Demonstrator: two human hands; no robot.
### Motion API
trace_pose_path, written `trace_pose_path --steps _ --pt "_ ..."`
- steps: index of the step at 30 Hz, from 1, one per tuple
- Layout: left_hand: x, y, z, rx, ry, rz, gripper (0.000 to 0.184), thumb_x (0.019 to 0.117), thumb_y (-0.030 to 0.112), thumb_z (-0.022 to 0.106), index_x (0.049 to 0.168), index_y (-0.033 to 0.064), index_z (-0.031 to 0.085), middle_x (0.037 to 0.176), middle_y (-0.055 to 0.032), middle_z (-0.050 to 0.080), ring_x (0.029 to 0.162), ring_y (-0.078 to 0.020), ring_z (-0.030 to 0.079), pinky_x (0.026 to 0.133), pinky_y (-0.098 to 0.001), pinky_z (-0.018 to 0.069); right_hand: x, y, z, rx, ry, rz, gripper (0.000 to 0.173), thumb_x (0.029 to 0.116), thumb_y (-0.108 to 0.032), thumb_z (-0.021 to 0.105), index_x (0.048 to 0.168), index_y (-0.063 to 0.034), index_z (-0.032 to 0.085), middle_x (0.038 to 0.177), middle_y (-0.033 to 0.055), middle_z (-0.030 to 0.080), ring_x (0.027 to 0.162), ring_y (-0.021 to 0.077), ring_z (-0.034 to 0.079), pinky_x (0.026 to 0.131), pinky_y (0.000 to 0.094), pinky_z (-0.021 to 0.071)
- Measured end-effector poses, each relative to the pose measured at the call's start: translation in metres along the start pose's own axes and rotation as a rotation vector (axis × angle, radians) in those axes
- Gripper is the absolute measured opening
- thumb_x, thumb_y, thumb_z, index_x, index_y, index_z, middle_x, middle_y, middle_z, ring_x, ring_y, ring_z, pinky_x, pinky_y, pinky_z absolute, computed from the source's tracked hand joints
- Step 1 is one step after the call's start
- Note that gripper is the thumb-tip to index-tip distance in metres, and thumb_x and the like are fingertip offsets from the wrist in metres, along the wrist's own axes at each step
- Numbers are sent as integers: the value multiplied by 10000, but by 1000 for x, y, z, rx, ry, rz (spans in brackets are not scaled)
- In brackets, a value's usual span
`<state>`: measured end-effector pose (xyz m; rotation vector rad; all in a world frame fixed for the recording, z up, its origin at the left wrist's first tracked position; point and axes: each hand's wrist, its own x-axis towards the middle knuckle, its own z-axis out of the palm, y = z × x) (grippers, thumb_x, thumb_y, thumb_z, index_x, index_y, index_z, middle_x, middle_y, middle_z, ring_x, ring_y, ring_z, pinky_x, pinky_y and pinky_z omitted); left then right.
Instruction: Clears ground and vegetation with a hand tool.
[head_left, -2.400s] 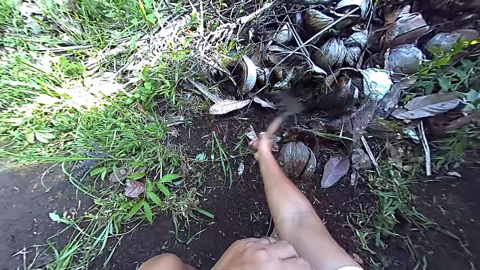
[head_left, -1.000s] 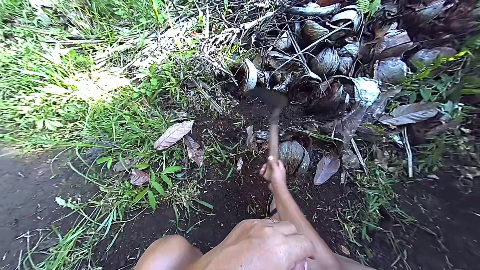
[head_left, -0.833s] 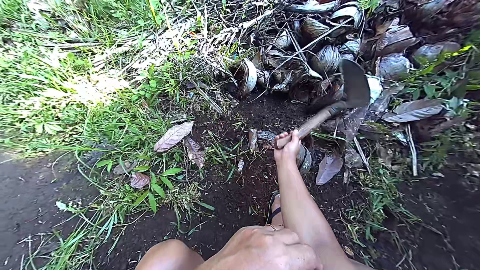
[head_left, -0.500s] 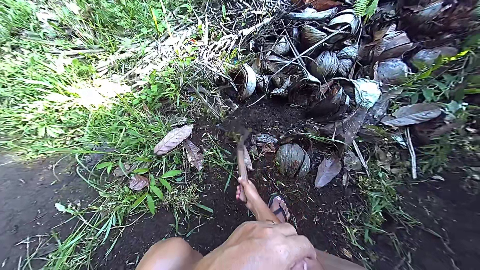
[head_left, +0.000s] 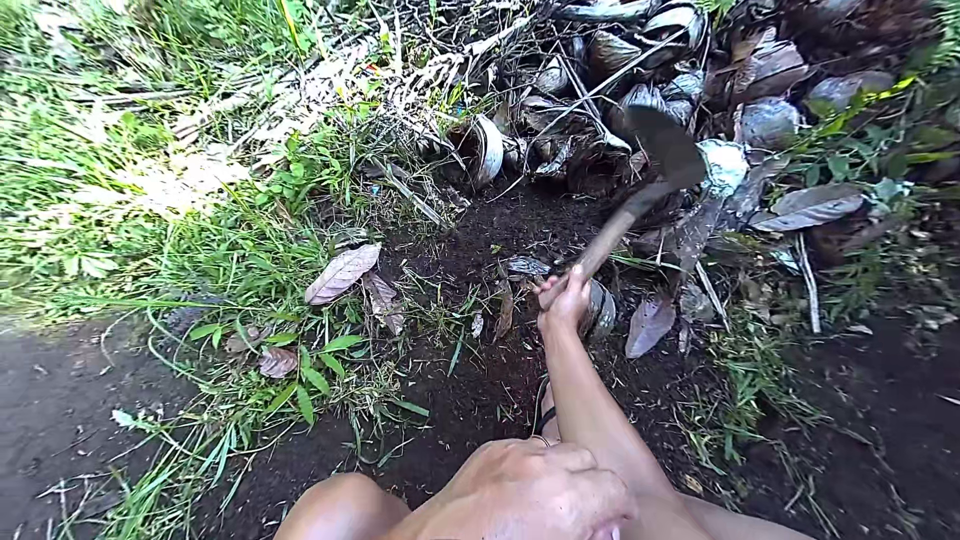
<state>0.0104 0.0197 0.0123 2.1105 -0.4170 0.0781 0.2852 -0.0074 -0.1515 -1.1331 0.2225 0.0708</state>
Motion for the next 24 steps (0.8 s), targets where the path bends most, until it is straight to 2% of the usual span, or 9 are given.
trace_pose_path --steps 3,5,7,8,10,13,17,20,24 --pt "2 5 -2 -18 2 -23 237 1045 127 519 1131 66 732 1000 -126 724 933 -265 711 781 -414 569 8 21 57 167 14 68 397 1119 -422 378 1392 -134 355 861 28 549 622 141 610 611 348 590" --pt "3 9 -4 -10 -10 -53 247 1050 137 508 1138 65 727 1016 -126 724 943 -269 709 785 -422 567 -2 63 69 20 -41 211 416 1117 -427 385 1352 -83 395 772 41 552 579 146 603 584 348 588" --pt "4 9 -3 10 -13 -72 247 1052 135 506 1137 65 727 1022 -126 727 945 -271 709 789 -421 563 -22 106 49 -379 -233 452 463 1122 -379 385 1352 21 431 745 97 568 550 169 576 552 340 550" --pt "4 9 -2 20 -11 -75 244 1050 131 508 1135 64 727 1017 -125 727 945 -271 709 795 -422 565 -32 120 32 -542 -336 586 476 1121 -384 400 1393 7 426 790 103 578 578 174 582 567 338 547" --pt "4 9 -1 31 6 -66 239 1042 117 518 1136 55 729 1020 -129 730 950 -275 712 804 -431 568 -49 128 3 -662 -364 674 480 1112 -369 448 1443 -24 405 847 120 582 601 191 593 570 354 549" --pt "3 11 1 24 0 -45 225 1042 109 523 1124 55 725 1016 -127 725 945 -265 711 792 -414 568 -61 111 -66 -743 -370 668 467 1100 -347 489 1438 -36 401 803 102 567 578 188 579 548 361 540" --pt "7 15 7 9 -4 14 222 1039 110 523 1114 66 728 995 -119 723 929 -260 708 788 -411 566 -40 74 -128 -917 -380 570 449 1062 -354 577 1387 -52 509 794 108 602 584 203 589 559 386 542" --pt "6 20 9 4 1 29 229 1040 112 516 1109 60 728 970 -133 716 907 -283 703 760 -427 556 -29 52 -115 -816 -322 397 406 1082 -331 537 1334 -13 522 760 99 606 563 189 601 547 371 557" --pt "5 14 6 19 -12 -7 235 1044 120 516 1123 66 731 987 -127 720 916 -269 707 768 -413 563 -14 19 -54 -302 -173 127 369 1101 -210 476 1371 36 416 796 81 607 604 154 645 578 326 601"
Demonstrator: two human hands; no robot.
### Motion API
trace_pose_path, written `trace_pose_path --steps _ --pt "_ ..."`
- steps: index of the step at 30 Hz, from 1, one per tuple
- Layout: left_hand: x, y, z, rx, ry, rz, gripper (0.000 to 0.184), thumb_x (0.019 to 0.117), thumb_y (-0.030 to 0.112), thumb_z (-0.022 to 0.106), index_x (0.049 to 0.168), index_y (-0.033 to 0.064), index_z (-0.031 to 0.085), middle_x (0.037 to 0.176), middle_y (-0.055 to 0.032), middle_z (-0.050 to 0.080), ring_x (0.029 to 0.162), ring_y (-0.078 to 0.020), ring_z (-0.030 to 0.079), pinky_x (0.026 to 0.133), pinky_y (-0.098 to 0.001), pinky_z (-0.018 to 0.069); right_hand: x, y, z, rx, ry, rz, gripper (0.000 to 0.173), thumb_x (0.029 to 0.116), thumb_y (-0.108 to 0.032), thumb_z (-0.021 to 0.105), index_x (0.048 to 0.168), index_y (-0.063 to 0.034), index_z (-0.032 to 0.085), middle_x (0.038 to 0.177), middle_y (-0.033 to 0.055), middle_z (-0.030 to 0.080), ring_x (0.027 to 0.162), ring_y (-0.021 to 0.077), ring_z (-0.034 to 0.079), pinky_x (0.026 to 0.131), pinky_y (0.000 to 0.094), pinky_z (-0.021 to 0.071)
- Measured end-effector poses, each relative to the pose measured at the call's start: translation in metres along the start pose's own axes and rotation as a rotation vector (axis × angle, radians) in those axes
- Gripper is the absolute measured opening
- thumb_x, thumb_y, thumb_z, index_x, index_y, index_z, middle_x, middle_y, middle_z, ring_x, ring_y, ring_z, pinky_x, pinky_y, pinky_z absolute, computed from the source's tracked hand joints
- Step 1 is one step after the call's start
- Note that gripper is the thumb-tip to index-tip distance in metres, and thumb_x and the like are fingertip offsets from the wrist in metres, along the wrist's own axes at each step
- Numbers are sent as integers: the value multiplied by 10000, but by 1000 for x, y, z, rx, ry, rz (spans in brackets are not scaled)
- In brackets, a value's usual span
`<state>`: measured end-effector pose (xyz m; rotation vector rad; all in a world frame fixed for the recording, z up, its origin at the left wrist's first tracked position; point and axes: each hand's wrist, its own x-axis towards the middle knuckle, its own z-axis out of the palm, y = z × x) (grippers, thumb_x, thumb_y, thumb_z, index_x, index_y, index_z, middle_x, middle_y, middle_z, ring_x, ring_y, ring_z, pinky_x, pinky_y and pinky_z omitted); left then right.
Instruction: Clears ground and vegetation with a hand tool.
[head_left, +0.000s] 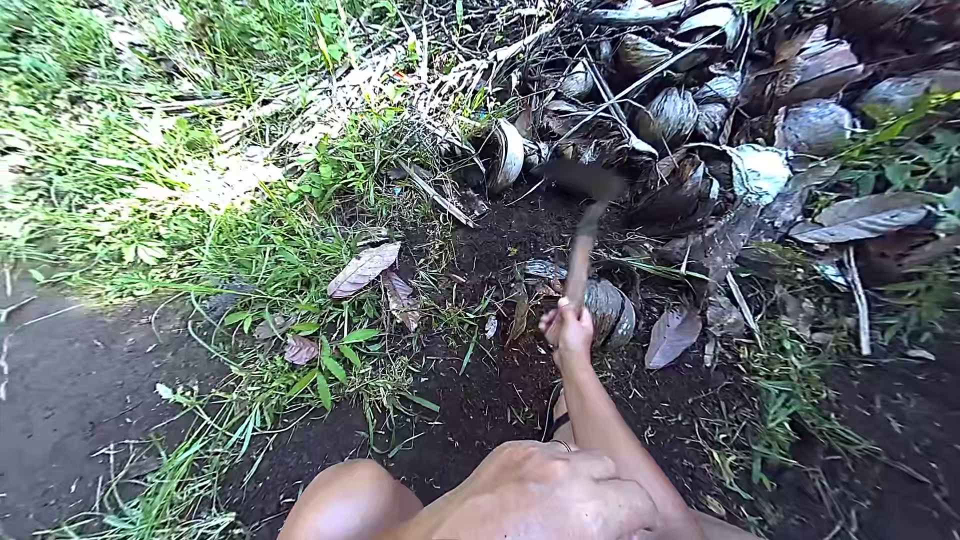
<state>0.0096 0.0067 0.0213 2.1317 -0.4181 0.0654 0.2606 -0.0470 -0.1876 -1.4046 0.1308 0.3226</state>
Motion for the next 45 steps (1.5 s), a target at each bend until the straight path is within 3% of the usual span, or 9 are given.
trace_pose_path --steps 5,9,12,15,22,28,33,37,45 --pt "-1 -3 -6 -7 3 -31 239 1046 125 510 1129 64 727 988 -133 718 924 -283 707 768 -432 563 23 -24 94 449 202 -51 288 1114 -243 430 1351 -101 349 794 39 511 567 150 584 564 345 580" --pt "2 -3 -8 -8 10 -46 239 1048 125 509 1127 63 725 994 -130 716 917 -271 705 767 -424 559 -16 66 124 -45 -121 308 364 1116 -272 406 1253 61 457 690 75 559 533 151 575 553 331 555" --pt "3 -4 -8 11 12 -35 240 1045 117 509 1128 61 727 988 -129 716 918 -268 705 781 -419 560 -65 115 91 -526 -555 551 421 1103 -294 475 1408 -8 420 812 100 587 607 190 600 592 372 556" --pt "0 -3 -7 15 37 -13 227 1039 109 520 1116 56 727 980 -128 716 918 -262 707 784 -408 562 -117 122 62 -529 -495 638 417 1083 -273 542 1413 -45 428 825 91 572 592 181 584 552 349 535" --pt "-16 9 -7 6 69 18 227 1040 119 517 1101 56 727 980 -131 719 917 -270 707 763 -413 559 -66 40 25 -424 -165 207 446 1106 -333 465 1385 16 468 836 117 611 611 200 609 574 394 562" --pt "-15 9 -10 -7 56 18 233 1041 114 511 1117 63 725 973 -131 718 913 -280 705 759 -422 556 -11 -47 77 228 150 -196 391 1125 -242 411 1428 -26 291 776 48 532 530 142 599 542 338 598" --pt "-11 7 -11 -8 48 -19 241 1047 120 500 1114 66 725 980 -129 714 916 -275 703 763 -427 556 -7 22 128 157 90 -3 439 1123 -297 407 1435 -8 299 748 89 559 558 185 628 578 377 611" --pt "-8 0 -8 29 34 -48 226 1040 110 517 1115 57 724 992 -127 716 929 -264 706 778 -414 563 -44 106 97 -315 -269 553 465 1114 -331 453 1459 -30 369 854 127 577 622 206 602 579 371 551" --pt "-14 1 -2 28 50 1 215 1039 113 527 1100 65 727 952 -118 707 890 -259 701 743 -402 560 -58 79 -3 -552 -302 370 421 1076 -299 557 1361 6 495 808 119 619 591 194 613 570 370 559"
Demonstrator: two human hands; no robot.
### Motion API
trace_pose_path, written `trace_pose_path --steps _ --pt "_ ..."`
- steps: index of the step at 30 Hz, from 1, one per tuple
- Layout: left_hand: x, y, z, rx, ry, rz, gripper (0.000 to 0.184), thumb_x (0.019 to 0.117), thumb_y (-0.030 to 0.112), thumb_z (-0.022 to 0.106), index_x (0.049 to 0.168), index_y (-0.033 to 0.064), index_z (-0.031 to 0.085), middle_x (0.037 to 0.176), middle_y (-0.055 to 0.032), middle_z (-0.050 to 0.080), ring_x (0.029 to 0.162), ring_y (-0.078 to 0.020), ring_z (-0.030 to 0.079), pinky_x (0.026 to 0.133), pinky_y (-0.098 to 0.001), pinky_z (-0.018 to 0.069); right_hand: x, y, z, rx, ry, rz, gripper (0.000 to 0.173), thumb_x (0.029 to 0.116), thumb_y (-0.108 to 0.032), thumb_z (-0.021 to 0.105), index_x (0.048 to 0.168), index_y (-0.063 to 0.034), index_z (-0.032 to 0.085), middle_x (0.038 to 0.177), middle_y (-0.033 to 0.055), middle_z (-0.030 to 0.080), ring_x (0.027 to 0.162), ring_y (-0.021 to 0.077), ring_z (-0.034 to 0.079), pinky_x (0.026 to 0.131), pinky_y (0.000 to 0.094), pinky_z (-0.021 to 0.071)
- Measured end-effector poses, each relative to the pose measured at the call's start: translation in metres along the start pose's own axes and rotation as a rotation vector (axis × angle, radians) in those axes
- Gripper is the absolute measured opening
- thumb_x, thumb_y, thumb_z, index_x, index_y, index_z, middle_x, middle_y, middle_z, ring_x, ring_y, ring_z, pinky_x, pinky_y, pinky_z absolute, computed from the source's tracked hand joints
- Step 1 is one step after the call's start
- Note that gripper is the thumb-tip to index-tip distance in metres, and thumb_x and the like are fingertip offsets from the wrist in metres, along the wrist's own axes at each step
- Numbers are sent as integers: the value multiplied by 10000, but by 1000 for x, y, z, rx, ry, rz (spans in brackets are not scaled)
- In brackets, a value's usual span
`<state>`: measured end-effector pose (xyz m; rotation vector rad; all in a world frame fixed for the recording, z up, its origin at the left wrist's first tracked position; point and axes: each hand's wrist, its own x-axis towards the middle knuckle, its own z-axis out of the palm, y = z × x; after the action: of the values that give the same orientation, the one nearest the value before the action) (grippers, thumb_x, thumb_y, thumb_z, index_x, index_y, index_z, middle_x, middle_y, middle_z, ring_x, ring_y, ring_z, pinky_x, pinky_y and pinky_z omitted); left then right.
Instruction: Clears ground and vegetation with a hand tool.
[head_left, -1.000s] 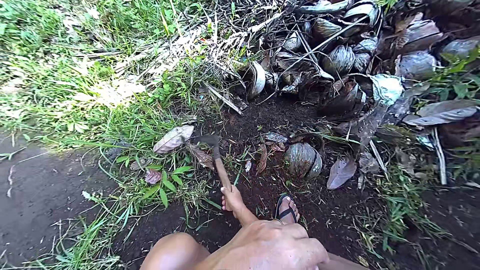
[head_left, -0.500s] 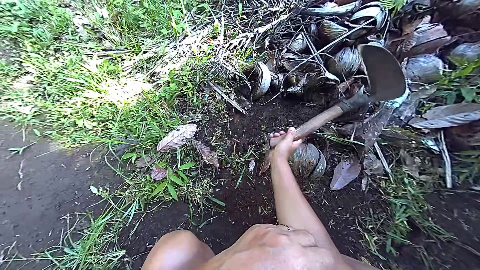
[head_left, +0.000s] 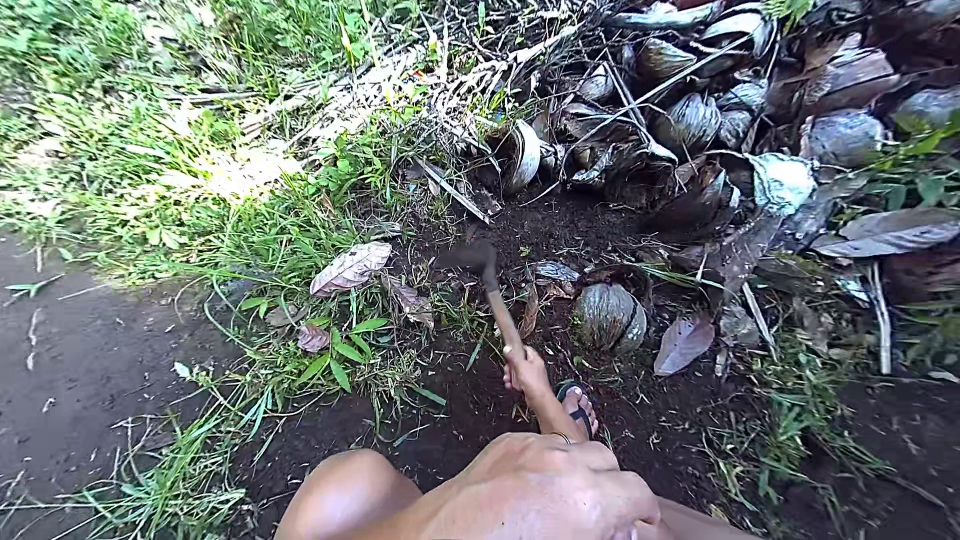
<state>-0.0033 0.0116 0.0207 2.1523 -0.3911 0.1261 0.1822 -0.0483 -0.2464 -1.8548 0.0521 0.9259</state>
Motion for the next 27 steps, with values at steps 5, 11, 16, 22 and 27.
trace_pose_path --steps 5,11,16,22,27 --pt "-3 -3 -5 1 7 -6 210 1038 113 534 1100 70 730 987 -110 722 914 -240 708 775 -384 570 0 -86 -19 380 249 -492 427 1064 -162 514 1389 91 398 846 107 636 663 169 671 637 347 615" --pt "-12 -2 -15 -34 13 -55 247 1040 115 513 1139 55 732 1010 -138 730 934 -289 711 772 -427 564 27 -183 -34 964 399 -668 268 1075 -135 467 1325 -108 373 782 15 539 561 124 589 554 309 580" --pt "-10 -2 -17 -61 25 -99 256 1040 141 510 1131 55 733 1014 -136 727 931 -285 708 774 -436 560 64 -120 82 859 250 -276 356 1090 -368 488 1249 -52 450 698 12 526 547 113 571 546 310 564" --pt "-14 -9 -19 -19 41 -141 236 1041 122 522 1136 57 728 1014 -133 726 954 -278 709 809 -434 567 49 -39 107 475 -64 178 326 1078 -261 547 1284 -21 469 745 53 522 546 126 552 514 278 527" --pt "-23 0 -19 46 92 -105 234 1017 110 529 1105 75 743 992 -121 752 927 -264 732 775 -411 565 36 -68 25 286 151 -111 493 1111 -407 428 1310 36 510 796 79 597 608 159 602 590 351 563"
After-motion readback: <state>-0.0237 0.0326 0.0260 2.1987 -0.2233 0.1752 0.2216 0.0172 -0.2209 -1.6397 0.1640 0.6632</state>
